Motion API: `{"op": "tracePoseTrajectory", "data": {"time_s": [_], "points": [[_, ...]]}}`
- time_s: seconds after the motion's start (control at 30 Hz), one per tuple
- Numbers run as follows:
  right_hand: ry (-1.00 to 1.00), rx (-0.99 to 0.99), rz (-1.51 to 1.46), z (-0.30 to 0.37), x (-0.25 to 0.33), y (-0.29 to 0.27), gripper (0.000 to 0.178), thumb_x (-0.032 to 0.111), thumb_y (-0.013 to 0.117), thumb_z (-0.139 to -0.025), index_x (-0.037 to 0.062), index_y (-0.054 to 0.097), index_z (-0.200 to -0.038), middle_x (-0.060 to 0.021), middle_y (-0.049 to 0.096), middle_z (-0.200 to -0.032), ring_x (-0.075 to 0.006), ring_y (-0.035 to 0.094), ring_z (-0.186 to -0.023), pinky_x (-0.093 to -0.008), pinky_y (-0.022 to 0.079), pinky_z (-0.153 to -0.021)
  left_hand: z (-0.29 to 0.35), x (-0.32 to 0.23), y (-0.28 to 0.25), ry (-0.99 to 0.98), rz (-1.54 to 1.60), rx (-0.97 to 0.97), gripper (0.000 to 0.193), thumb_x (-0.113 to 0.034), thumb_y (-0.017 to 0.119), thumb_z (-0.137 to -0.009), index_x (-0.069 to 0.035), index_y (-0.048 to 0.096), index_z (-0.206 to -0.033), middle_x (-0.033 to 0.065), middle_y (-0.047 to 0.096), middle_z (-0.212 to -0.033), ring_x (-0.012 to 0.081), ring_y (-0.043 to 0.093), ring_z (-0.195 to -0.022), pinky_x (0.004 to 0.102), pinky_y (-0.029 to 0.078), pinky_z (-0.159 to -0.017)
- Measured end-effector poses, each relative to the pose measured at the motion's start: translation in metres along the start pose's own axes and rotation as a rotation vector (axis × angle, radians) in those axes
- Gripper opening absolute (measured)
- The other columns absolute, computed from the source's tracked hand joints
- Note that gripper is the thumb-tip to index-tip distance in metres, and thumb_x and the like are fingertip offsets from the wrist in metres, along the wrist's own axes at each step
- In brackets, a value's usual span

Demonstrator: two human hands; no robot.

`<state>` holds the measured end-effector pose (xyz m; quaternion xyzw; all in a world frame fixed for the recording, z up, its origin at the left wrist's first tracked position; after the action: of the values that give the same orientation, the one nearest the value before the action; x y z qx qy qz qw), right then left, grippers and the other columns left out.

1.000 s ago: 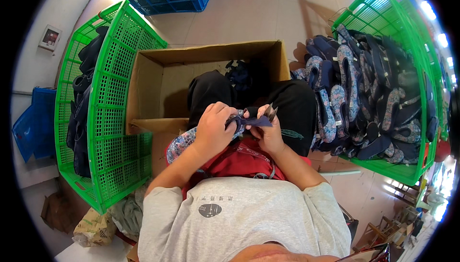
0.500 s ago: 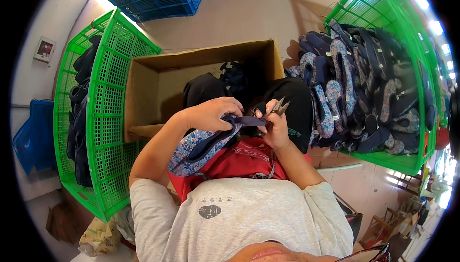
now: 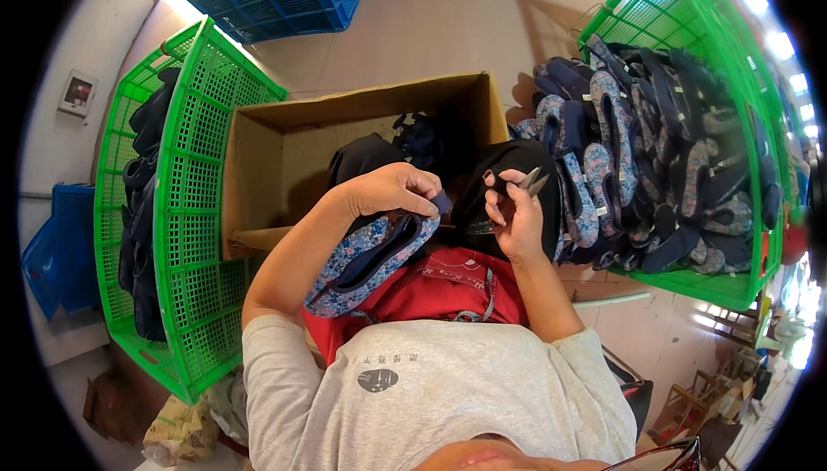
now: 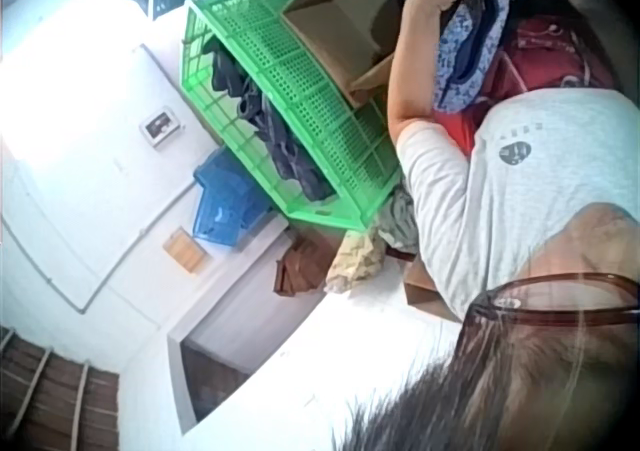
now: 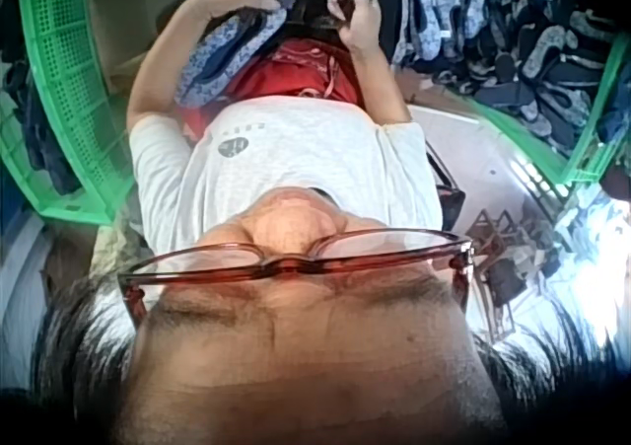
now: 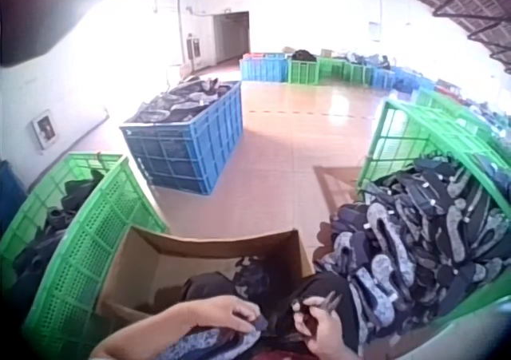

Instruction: The person sits on the floor and uses a small blade to trim loose threads and fabric edges from the straps of floral-patterned slippers. They pick up slippers from a green basket, trim the edges, and place them into a cardboard box.

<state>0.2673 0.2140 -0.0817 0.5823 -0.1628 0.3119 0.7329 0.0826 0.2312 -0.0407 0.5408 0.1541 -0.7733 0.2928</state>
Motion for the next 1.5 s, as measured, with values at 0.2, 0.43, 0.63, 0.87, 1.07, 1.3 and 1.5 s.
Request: {"op": "tracePoseTrajectory", "data": {"time_s": [0.2,0.43,0.63,0.87,1.07,1.3,1.5], "points": [[0.120,0.433,0.550,0.033,0.003,0.024,0.045,0.044,0.038,-0.107,0.0063,0.048,-0.129,-0.0110,0.065,-0.090,-0.0078,0.045,-0.056,-0.0182,0.034,-0.050,-0.006,0.032,-0.007,-0.143,0.152,-0.178,0.011,-0.010,0.071,-0.082,-0.001,0.069,-0.075,-0.0035,0.054,-0.068,0.0069,0.049,-0.064,0.0233,0.041,-0.060],[0.388,0.514,0.685,0.052,-0.046,0.033,0.034,0.039,0.043,-0.107,0.0069,0.045,-0.119,-0.0061,0.060,-0.090,-0.0047,0.036,-0.060,-0.0182,0.030,-0.054,-0.009,0.036,-0.011,-0.214,0.238,-0.358,0.011,-0.010,0.073,-0.080,0.000,0.072,-0.077,0.0039,0.066,-0.074,0.0110,0.058,-0.071,0.0263,0.045,-0.068],[0.362,0.394,0.621,0.047,-0.054,0.042,0.020,0.025,0.051,-0.105,0.0047,0.051,-0.107,-0.0025,0.058,-0.089,-0.0062,0.048,-0.076,-0.0210,0.041,-0.069,-0.010,0.040,-0.013,-0.218,0.286,-0.381,0.012,-0.010,0.072,-0.080,0.002,0.071,-0.077,0.0055,0.067,-0.075,0.0132,0.059,-0.071,0.0276,0.047,-0.070],[0.413,0.284,0.588,0.041,-0.063,0.037,0.020,0.025,0.053,-0.105,0.0060,0.052,-0.102,-0.0020,0.057,-0.088,-0.0051,0.047,-0.074,-0.0190,0.039,-0.066,-0.010,0.036,-0.006,-0.238,0.289,-0.361,0.011,-0.011,0.072,-0.081,-0.001,0.069,-0.077,0.0044,0.065,-0.075,0.0129,0.059,-0.072,0.0279,0.046,-0.070],[0.438,0.247,0.536,0.038,-0.067,0.040,0.019,0.027,0.054,-0.104,0.0088,0.052,-0.101,-0.0002,0.056,-0.083,-0.0022,0.038,-0.062,-0.0169,0.030,-0.053,-0.010,0.036,-0.003,-0.260,0.358,-0.368,0.010,-0.010,0.071,-0.082,-0.001,0.069,-0.077,0.0054,0.066,-0.075,0.0140,0.061,-0.070,0.0292,0.049,-0.067],[0.451,0.225,0.530,0.035,-0.071,0.037,0.020,0.029,0.055,-0.104,0.0100,0.051,-0.100,-0.0004,0.056,-0.081,-0.0021,0.036,-0.057,-0.0175,0.027,-0.048,-0.012,0.042,-0.007,-0.270,0.307,-0.447,0.010,-0.009,0.071,-0.082,0.001,0.069,-0.078,0.0068,0.066,-0.074,0.0154,0.063,-0.068,0.0300,0.051,-0.066],[0.455,0.207,0.522,0.033,-0.073,0.037,0.020,0.029,0.055,-0.104,0.0111,0.050,-0.099,-0.0002,0.056,-0.080,-0.0021,0.035,-0.054,-0.0179,0.026,-0.047,-0.011,0.040,-0.007,-0.275,0.320,-0.489,0.011,-0.009,0.071,-0.084,0.001,0.069,-0.079,0.0069,0.066,-0.073,0.0152,0.062,-0.064,0.0289,0.051,-0.062]]}}
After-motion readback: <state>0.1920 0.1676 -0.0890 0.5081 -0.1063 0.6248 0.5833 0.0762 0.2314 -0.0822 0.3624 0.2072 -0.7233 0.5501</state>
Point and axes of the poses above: each hand's wrist, its own z-axis away from the middle knuckle, its own y-axis out of the palm, x = y × z, the point moved 8 cm from there along -z, towards the middle knuckle
